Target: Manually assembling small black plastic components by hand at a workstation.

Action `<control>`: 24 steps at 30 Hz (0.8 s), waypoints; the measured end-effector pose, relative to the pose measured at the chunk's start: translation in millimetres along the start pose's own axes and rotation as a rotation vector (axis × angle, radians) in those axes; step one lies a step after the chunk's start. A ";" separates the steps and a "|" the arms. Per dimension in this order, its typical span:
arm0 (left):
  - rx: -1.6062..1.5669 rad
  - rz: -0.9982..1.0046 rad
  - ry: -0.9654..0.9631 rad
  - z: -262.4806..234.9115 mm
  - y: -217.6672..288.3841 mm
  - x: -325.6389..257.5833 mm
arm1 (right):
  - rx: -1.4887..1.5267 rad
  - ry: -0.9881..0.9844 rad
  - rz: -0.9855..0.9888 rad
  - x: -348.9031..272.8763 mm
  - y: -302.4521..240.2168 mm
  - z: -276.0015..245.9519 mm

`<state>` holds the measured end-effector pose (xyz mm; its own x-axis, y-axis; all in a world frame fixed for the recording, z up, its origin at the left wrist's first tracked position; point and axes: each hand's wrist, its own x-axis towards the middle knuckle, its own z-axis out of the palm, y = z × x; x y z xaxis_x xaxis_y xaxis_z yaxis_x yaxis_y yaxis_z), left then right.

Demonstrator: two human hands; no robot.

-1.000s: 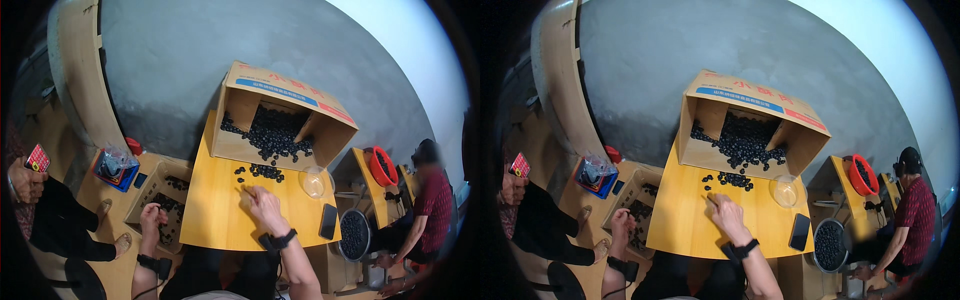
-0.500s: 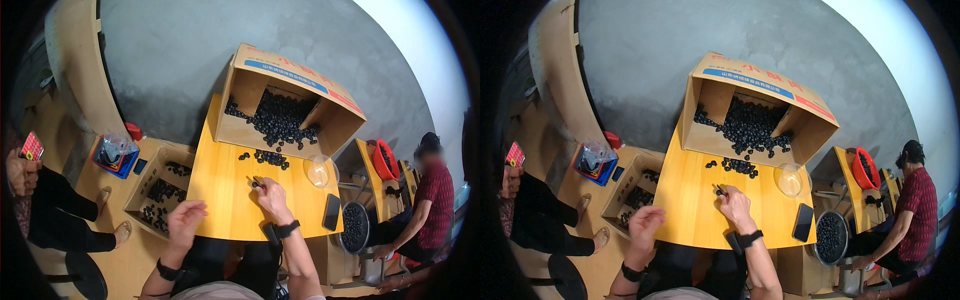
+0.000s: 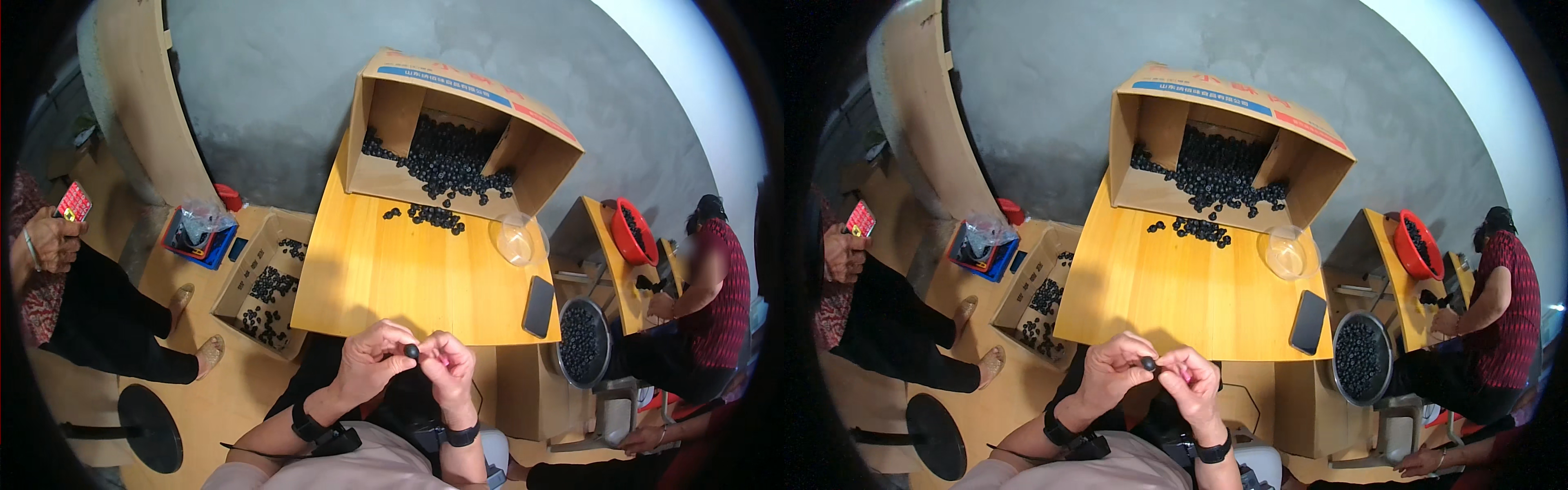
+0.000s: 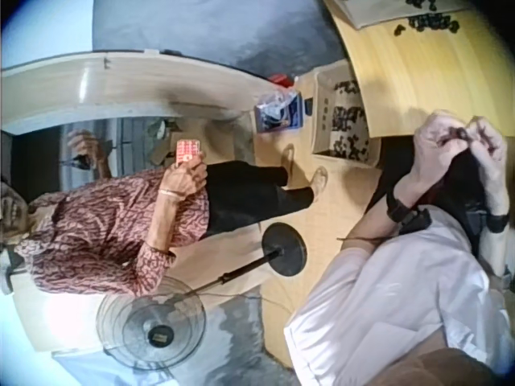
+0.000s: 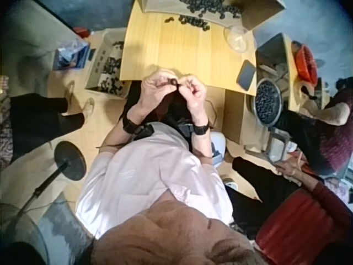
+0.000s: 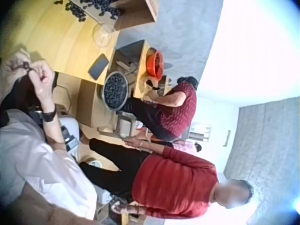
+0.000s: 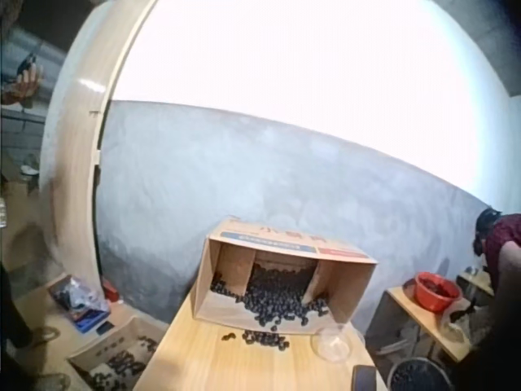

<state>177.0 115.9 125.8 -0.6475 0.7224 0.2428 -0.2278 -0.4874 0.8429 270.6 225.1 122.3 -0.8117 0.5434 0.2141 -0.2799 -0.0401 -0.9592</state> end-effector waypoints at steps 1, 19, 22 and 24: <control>0.002 -0.005 -0.001 -0.7 0.2 -1.3 | 0.022 0.009 0.039 -2.6 -1.5 -2.8; -0.073 -0.155 -0.052 -17.2 -9.2 -1.5 | -0.238 0.063 -0.132 -9.9 -21.4 0.7; -0.175 -0.167 -0.072 -17.8 -14.1 0.0 | -0.626 0.006 -0.279 -13.9 -24.0 1.8; -0.168 -0.146 -0.076 -17.8 -14.9 0.0 | -0.648 -0.007 -0.310 -12.7 -21.8 2.2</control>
<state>167.4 114.4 104.7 -0.5434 0.8231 0.1649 -0.4372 -0.4451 0.7815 285.8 217.2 140.9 -0.7482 0.4438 0.4932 -0.1388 0.6223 -0.7704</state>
